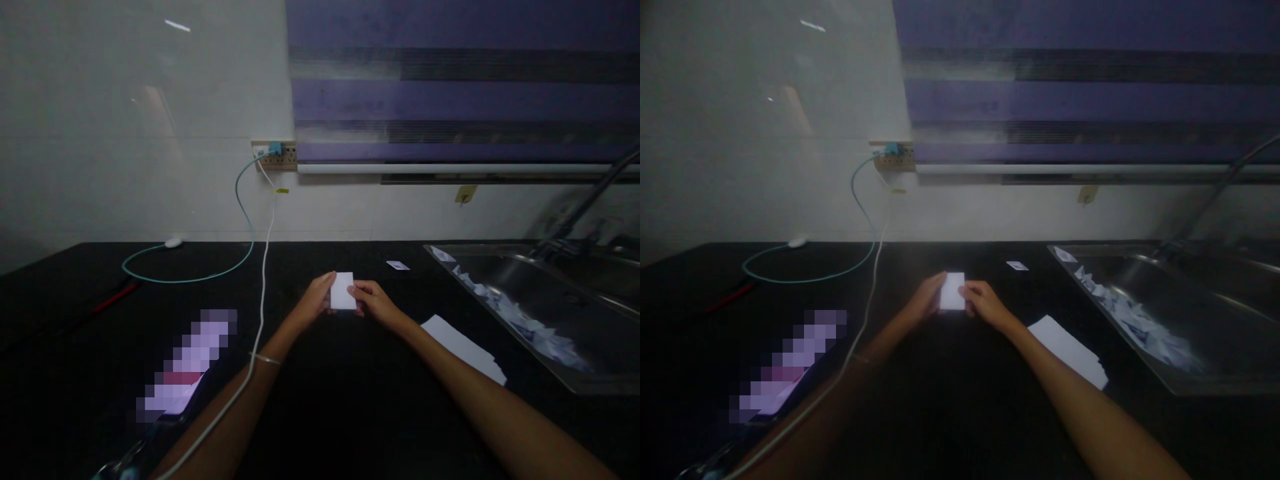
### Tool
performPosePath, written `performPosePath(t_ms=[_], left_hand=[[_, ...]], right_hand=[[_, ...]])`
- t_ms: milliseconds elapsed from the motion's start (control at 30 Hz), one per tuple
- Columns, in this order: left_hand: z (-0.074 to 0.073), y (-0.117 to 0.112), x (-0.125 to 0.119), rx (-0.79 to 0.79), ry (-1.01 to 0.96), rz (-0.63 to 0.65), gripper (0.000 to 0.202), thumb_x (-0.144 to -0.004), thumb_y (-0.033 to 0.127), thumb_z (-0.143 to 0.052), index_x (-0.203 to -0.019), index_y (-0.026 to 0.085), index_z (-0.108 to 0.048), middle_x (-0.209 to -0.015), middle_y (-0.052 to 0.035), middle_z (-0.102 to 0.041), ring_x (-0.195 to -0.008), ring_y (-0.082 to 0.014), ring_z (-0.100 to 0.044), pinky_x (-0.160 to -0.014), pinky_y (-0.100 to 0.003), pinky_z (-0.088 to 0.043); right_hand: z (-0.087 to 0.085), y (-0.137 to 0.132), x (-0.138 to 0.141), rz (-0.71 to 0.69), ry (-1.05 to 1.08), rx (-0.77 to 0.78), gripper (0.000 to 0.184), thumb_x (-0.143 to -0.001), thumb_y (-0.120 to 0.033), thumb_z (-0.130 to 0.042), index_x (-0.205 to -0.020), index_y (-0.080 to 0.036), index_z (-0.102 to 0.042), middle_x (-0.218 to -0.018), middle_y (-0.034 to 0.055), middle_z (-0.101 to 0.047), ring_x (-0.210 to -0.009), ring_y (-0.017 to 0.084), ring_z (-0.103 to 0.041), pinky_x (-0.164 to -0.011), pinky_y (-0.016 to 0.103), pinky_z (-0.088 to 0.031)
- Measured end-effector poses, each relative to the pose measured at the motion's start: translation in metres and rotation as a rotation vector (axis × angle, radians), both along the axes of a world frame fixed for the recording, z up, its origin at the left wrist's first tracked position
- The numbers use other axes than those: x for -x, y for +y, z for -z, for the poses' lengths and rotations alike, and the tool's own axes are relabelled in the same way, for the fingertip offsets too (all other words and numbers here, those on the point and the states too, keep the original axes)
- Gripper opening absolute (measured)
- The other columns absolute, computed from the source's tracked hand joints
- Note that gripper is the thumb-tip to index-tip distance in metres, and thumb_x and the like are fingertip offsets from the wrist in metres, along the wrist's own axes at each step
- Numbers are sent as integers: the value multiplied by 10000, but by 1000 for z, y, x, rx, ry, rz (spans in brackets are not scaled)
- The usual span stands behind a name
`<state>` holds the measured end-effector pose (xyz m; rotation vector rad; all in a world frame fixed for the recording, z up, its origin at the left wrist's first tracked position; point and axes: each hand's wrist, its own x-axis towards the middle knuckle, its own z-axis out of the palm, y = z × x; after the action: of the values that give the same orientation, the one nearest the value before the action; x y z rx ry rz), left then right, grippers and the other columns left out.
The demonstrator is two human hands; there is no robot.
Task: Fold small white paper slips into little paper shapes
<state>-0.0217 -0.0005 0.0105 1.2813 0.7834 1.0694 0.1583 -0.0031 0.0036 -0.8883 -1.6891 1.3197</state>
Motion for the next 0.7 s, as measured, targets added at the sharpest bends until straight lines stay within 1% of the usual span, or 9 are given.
performPosePath(t_ms=[67,133,233,333,433,567,700], left_hand=[[1,0,2,1,-71,54,457,-785,568,-644,-952,154,-546,-656,33,-550,-469,-92,-530,-396,-196,-392],[0,0,4,0,-98,84,418,-760,476,-687,-980,145,-554,-698,22,-573,-475,-89,-537,-385,-191,-396],[-3,0,7,-7,-93,65,412,-723,387,-716,-1011,131,-571,-750,1,-614,-480,-87,-548,-380,-190,-400],[-7,-1,9,-7,-47,27,422,-714,364,-718,-1038,126,-591,-756,-10,-638,-493,-92,-567,-395,-189,-415],[-9,-2,10,-11,-33,10,448,-704,358,-722,-1070,128,-604,-752,-13,-645,-502,-102,-589,-401,-189,-423],[-10,-3,10,-10,-30,-16,465,-692,337,-734,-1084,107,-637,-734,-29,-658,-514,-127,-616,-399,-198,-428],[-12,-4,10,7,-28,-45,440,-692,318,-747,-1041,56,-686,-746,-75,-678,-537,-143,-638,-410,-202,-429]], right_hand=[[2,2,1,46,43,14,410,-873,-552,-579,-733,-166,-580,-533,-41,-501,-451,92,-439,-465,225,-339],[3,2,2,84,77,12,392,-876,-533,-585,-748,-163,-587,-531,-42,-500,-445,90,-440,-462,225,-344],[3,3,3,93,103,18,362,-876,-506,-594,-780,-157,-603,-545,-37,-514,-443,89,-452,-450,223,-353],[2,3,5,100,130,28,324,-859,-481,-618,-871,-158,-630,-596,-27,-548,-462,94,-476,-438,221,-378],[-1,2,7,139,164,14,316,-835,-468,-646,-939,-170,-651,-696,-3,-597,-519,105,-519,-438,222,-422],[-5,-1,7,204,196,-4,311,-793,-459,-690,-923,-177,-690,-779,16,-622,-596,122,-551,-452,231,-467],[-8,-3,7,237,207,-14,298,-772,-440,-712,-880,-163,-715,-735,13,-617,-574,121,-544,-471,249,-471]])
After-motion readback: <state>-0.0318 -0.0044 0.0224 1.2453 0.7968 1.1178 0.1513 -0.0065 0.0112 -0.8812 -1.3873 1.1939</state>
